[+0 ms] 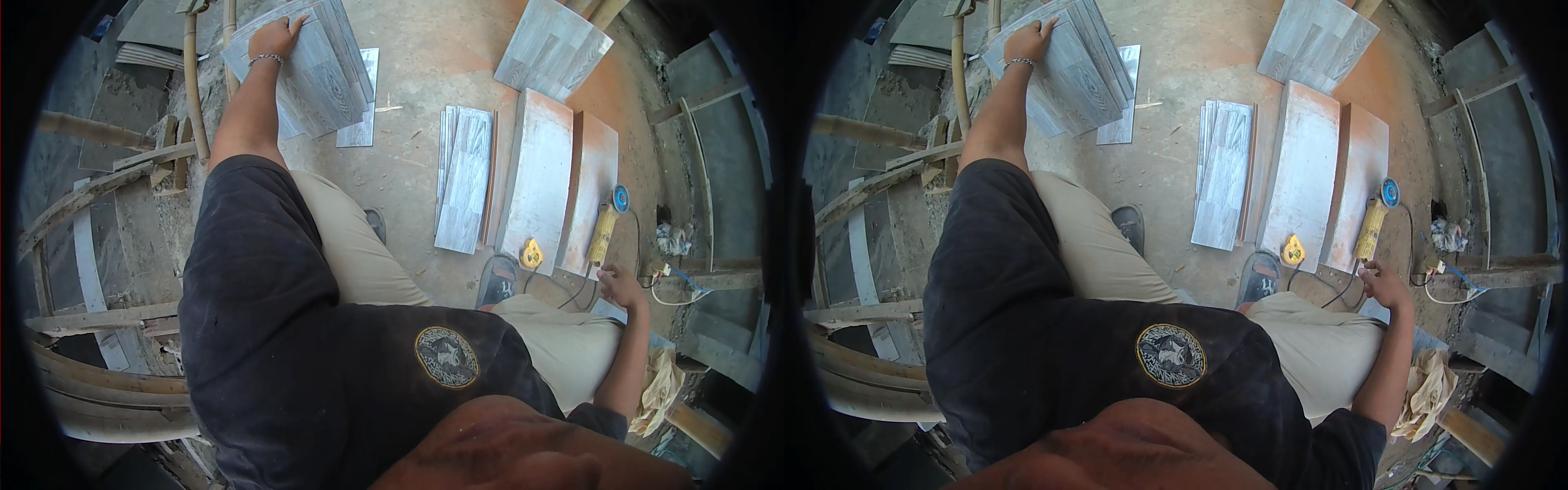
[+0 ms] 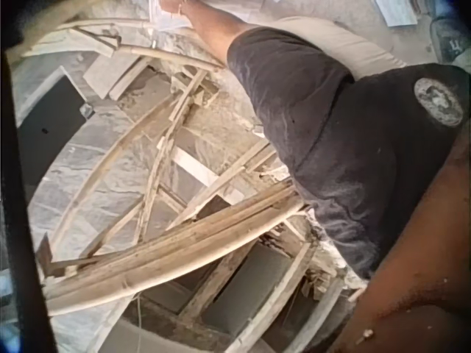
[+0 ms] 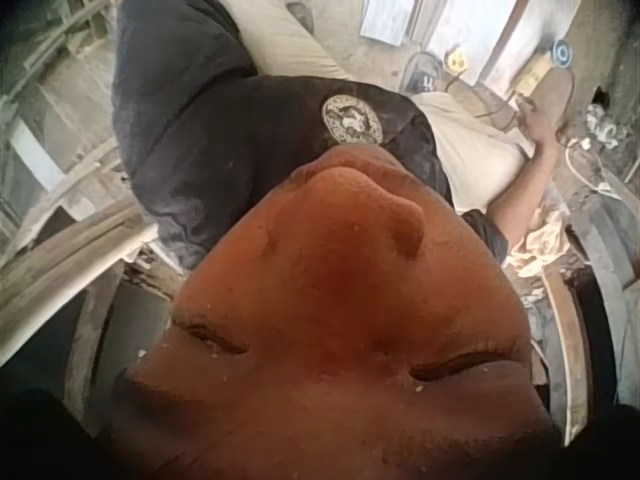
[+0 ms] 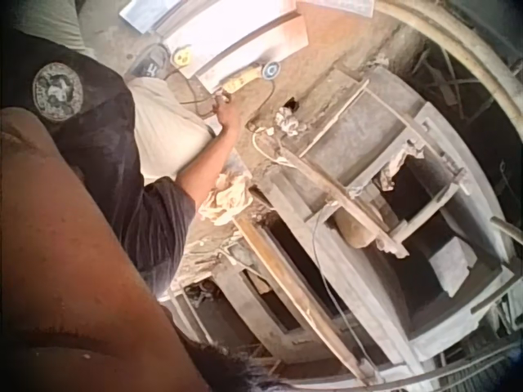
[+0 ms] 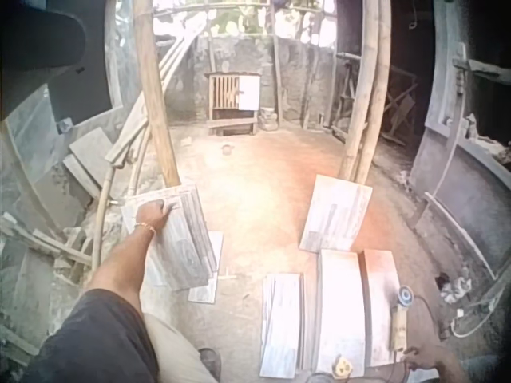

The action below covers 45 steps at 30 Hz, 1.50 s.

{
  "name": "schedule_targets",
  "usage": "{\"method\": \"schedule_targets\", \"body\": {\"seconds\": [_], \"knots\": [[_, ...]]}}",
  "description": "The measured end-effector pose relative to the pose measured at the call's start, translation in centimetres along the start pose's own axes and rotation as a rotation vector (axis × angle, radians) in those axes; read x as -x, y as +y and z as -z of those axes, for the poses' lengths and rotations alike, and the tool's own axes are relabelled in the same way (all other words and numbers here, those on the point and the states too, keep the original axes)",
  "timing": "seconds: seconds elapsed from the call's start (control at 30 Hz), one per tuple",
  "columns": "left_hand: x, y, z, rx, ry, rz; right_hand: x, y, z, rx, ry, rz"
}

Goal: Measuring, cutting, and cleaning floor tiles using an angle grinder and a measuring tape.

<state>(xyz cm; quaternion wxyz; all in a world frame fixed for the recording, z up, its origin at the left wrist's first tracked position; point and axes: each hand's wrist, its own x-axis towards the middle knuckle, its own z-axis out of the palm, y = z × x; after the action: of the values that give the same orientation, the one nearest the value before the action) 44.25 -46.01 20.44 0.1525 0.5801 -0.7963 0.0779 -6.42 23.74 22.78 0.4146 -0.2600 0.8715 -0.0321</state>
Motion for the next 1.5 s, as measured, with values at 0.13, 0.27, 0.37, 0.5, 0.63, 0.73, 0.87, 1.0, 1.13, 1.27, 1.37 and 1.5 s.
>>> {"method": "schedule_targets", "body": {"seconds": [0.13,0.27,0.37,0.5,0.63,0.73,0.87,1.0,1.13,1.27,1.37,1.5], "knots": [[0.3,-0.3,-0.3,-0.008,0.177,-0.067,-0.5,0.0,0.2,-0.017,0.006,0.018],[0.4,-1.9,-0.7,-0.081,0.491,-0.328,-1.2,1.4,0.2,-0.034,-0.006,0.066],[-0.3,-2.8,-1.7,-0.192,0.378,-0.295,-1.5,2.8,0.2,0.064,0.036,0.080],[-0.7,-1.5,-3.5,-0.233,-0.102,-0.064,-1.4,4.3,0.0,0.057,0.049,0.098],[0.7,2.1,-3.0,-0.469,-0.014,-0.128,-0.4,4.3,-0.6,-0.055,0.079,0.106],[1.8,6.8,-1.7,-0.461,0.003,-0.266,0.7,4.0,-0.8,-0.040,0.119,0.118],[5.1,15.7,-1.5,0.048,-0.321,-0.605,1.9,3.8,-0.9,-0.013,0.143,0.139],[13.0,28.0,-5.1,0.409,-1.041,-0.679,2.6,3.2,-1.2,-0.003,0.155,0.218],[25.3,37.9,-10.7,0.273,-1.337,-0.461,3.3,2.4,-1.5,0.049,0.103,0.175],[36.1,41.9,-13.8,0.479,-1.119,0.006,3.7,2.2,-1.4,0.012,0.071,0.124],[41.0,41.3,-13.7,0.612,-0.988,0.228,3.6,2.9,-1.8,-0.087,0.056,0.205],[42.9,38.8,-12.1,0.645,-0.913,0.215,3.1,4.2,-1.7,-0.045,0.010,0.189]]}}
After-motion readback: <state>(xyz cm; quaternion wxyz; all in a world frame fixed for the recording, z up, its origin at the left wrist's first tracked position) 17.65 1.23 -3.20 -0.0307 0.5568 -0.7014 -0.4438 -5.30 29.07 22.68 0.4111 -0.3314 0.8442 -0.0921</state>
